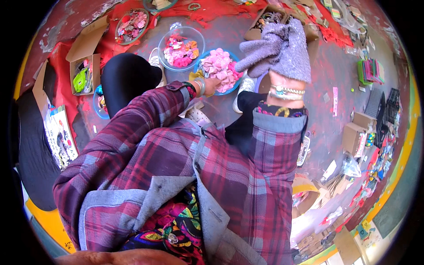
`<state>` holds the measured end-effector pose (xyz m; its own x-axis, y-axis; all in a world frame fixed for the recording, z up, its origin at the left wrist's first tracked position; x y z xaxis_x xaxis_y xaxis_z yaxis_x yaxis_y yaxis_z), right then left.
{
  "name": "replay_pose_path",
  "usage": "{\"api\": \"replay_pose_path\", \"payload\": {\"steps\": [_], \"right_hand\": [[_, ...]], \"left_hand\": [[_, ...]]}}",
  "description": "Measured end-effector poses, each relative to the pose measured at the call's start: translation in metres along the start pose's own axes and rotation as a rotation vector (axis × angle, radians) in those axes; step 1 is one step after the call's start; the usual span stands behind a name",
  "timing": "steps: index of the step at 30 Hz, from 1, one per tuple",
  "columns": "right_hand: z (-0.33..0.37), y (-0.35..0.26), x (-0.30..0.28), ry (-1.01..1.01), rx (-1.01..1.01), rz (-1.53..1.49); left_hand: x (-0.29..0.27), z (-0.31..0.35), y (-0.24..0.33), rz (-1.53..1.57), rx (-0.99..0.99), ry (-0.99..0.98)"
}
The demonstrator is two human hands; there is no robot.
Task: The person sits on the floor and wipes small fabric flower decorations with a cloth, handling them one at a time and placing them into a blue bowl. The person also handles a small beaded item and places it into a clear bowl.
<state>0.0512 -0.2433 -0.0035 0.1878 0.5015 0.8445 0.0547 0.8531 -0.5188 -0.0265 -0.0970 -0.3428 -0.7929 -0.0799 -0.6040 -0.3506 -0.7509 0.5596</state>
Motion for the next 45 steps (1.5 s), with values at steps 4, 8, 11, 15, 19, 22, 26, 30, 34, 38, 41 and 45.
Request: {"api": "replay_pose_path", "payload": {"steps": [4, 8, 11, 15, 19, 22, 26, 30, 34, 38, 41, 45], "right_hand": [[0.006, 0.002, 0.005, -0.015, -0.028, 0.110], [0.007, -0.003, 0.017, -0.069, -0.056, 0.080], [0.028, -0.026, 0.052, -0.110, -0.115, -0.036], [0.028, -0.011, 0.056, -0.062, -0.175, -0.002], [0.021, 0.015, 0.034, 0.078, -0.247, 0.102], [0.012, 0.016, 0.034, 0.058, -0.266, 0.241], [0.006, -0.004, 0.039, 0.053, -0.506, 1.108], [0.001, 0.004, 0.030, 0.124, -0.412, 0.566], [-0.008, 0.051, 0.076, -0.207, 0.212, -0.062], [0.000, 0.030, 0.040, -0.092, -0.029, 0.094], [0.001, 0.024, 0.033, -0.003, -0.167, 0.260], [0.007, 0.023, 0.032, 0.047, -0.188, 0.239]], "left_hand": [[-0.047, 0.011, 0.011, -0.025, -0.065, 0.167], [-0.102, 0.037, -0.019, 0.207, -0.169, 0.594], [-0.121, 0.050, -0.049, 0.346, -0.276, 0.787], [-0.126, 0.052, -0.116, 0.497, -0.530, 0.849], [-0.136, 0.070, -0.193, 0.514, -0.825, 0.948], [-0.136, 0.077, -0.225, 0.653, -0.966, 1.053], [-0.143, 0.068, -0.242, 0.599, -1.024, 1.092], [-0.155, 0.048, -0.249, 0.539, -0.944, 1.062], [-0.144, 0.032, -0.271, 0.653, -1.091, 0.908], [-0.154, 0.032, -0.256, 0.549, -1.125, 0.824], [-0.150, 0.030, -0.260, 0.500, -1.103, 0.788], [-0.165, 0.041, -0.226, 0.465, -0.985, 0.895]]}}
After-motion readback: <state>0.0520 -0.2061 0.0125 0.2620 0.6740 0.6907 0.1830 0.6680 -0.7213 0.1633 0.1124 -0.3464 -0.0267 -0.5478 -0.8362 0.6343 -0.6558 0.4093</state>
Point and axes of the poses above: each hand's wrist, its own z-axis away from the middle knuckle, its own x-axis out of the palm, y = z × x, the point moved 8 cm from there along -z, towards the middle knuckle, and after that the axes turned 8 degrees about -x, right-handed, at the moved point
